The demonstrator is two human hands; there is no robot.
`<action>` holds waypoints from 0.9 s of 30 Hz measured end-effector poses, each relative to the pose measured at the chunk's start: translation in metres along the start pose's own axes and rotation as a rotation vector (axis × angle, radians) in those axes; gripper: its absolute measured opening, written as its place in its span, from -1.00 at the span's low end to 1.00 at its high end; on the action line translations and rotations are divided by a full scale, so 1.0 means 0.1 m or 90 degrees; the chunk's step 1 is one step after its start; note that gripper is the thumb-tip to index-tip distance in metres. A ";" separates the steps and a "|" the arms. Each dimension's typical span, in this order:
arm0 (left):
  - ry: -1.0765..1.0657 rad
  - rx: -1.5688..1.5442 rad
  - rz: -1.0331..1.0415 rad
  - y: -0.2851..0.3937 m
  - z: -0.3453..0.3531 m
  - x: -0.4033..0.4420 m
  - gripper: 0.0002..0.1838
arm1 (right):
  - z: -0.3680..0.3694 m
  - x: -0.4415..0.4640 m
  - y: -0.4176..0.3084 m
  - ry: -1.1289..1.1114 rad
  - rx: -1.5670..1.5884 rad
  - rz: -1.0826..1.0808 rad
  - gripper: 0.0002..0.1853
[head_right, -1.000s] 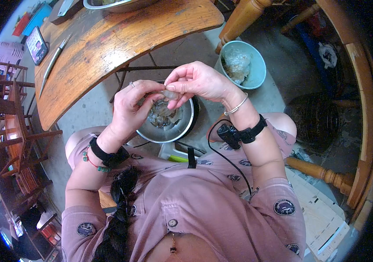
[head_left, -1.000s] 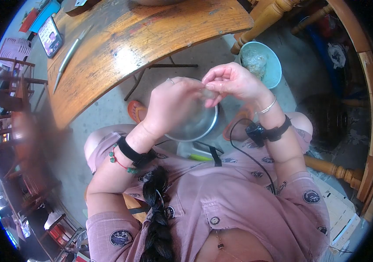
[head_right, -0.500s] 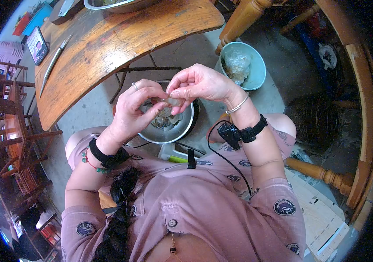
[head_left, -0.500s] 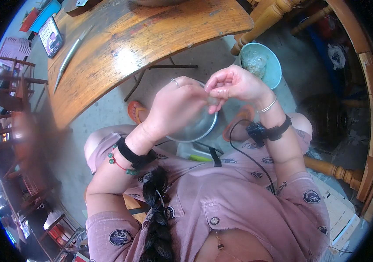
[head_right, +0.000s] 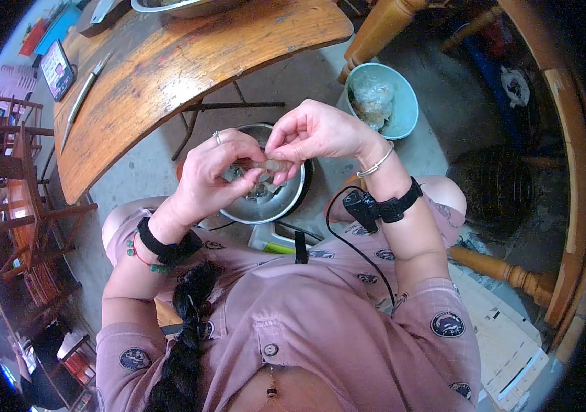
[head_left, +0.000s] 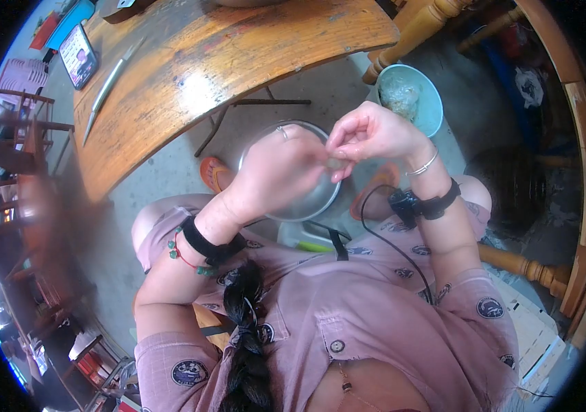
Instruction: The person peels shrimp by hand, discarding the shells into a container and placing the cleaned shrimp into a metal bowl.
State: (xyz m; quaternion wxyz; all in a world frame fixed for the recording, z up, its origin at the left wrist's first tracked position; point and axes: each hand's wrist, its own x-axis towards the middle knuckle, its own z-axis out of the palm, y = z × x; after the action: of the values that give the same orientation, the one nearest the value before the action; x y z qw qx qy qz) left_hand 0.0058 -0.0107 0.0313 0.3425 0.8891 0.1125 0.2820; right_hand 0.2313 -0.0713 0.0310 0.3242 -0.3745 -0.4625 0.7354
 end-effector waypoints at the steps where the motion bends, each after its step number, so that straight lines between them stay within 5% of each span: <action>1: -0.013 0.000 0.020 0.04 -0.02 0.02 -0.75 | 0.00 0.00 0.00 -0.005 -0.005 -0.005 -0.85; 11: -0.025 0.043 0.127 0.08 -0.07 0.07 -0.76 | 0.04 0.02 0.04 -0.035 0.059 -0.009 -0.89; 14: 0.003 0.012 0.026 0.06 -0.08 0.04 -0.76 | 0.07 0.02 -0.01 0.015 0.031 -0.017 -0.85; 27: -0.082 0.000 0.060 0.01 -0.10 0.01 -0.76 | 0.00 0.02 0.12 -0.067 0.107 0.023 -0.83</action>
State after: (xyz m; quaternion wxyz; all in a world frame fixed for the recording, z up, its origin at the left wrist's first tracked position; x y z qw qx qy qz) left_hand 0.0006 -0.0061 0.0387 0.3352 0.9098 0.0485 0.2399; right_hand 0.2284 -0.0737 0.0191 0.3166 -0.3150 -0.4090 0.7958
